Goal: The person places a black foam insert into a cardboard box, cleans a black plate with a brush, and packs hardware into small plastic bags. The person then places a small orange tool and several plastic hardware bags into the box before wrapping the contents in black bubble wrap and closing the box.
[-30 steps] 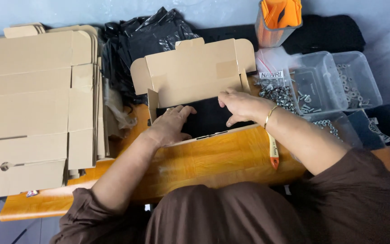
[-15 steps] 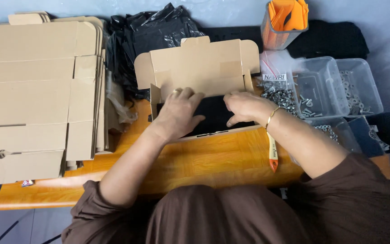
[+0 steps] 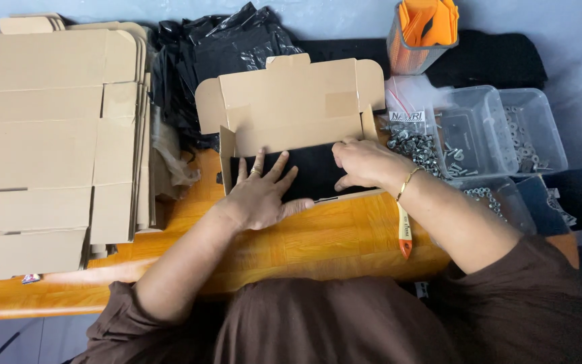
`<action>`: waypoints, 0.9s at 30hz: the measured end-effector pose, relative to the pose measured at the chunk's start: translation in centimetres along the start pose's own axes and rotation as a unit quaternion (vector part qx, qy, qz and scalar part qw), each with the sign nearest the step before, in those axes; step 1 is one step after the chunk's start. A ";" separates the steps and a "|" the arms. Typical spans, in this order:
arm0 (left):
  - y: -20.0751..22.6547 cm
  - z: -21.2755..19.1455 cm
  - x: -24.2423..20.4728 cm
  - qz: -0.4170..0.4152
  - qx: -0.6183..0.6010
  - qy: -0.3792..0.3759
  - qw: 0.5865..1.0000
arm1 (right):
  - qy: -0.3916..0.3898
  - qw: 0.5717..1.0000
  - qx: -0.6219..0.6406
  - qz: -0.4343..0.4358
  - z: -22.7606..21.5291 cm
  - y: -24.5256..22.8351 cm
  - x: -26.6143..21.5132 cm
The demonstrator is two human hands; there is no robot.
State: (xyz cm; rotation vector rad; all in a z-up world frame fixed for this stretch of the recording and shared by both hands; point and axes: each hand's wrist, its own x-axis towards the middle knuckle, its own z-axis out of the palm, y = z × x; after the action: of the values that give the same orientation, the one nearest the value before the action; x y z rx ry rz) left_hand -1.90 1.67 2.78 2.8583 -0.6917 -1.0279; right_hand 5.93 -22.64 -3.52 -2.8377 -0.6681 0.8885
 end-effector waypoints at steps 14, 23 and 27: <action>-4.2 6.2 2.5 -0.080 0.137 0.132 0.978 | 0.044 0.999 0.012 0.002 0.9 -1.3 -2.1; -4.8 7.5 1.3 -0.083 0.133 0.216 0.964 | 0.057 0.998 0.013 0.005 1.3 -1.3 -2.4; -3.3 6.8 0.3 -0.090 0.154 0.221 0.959 | 0.062 0.998 0.032 0.001 1.1 -1.2 -2.5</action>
State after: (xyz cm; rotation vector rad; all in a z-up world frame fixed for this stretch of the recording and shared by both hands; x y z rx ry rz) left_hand -4.54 5.33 -3.34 3.2945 -0.6022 -0.2740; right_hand 3.05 -22.74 -2.86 -2.8076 -0.6111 0.7128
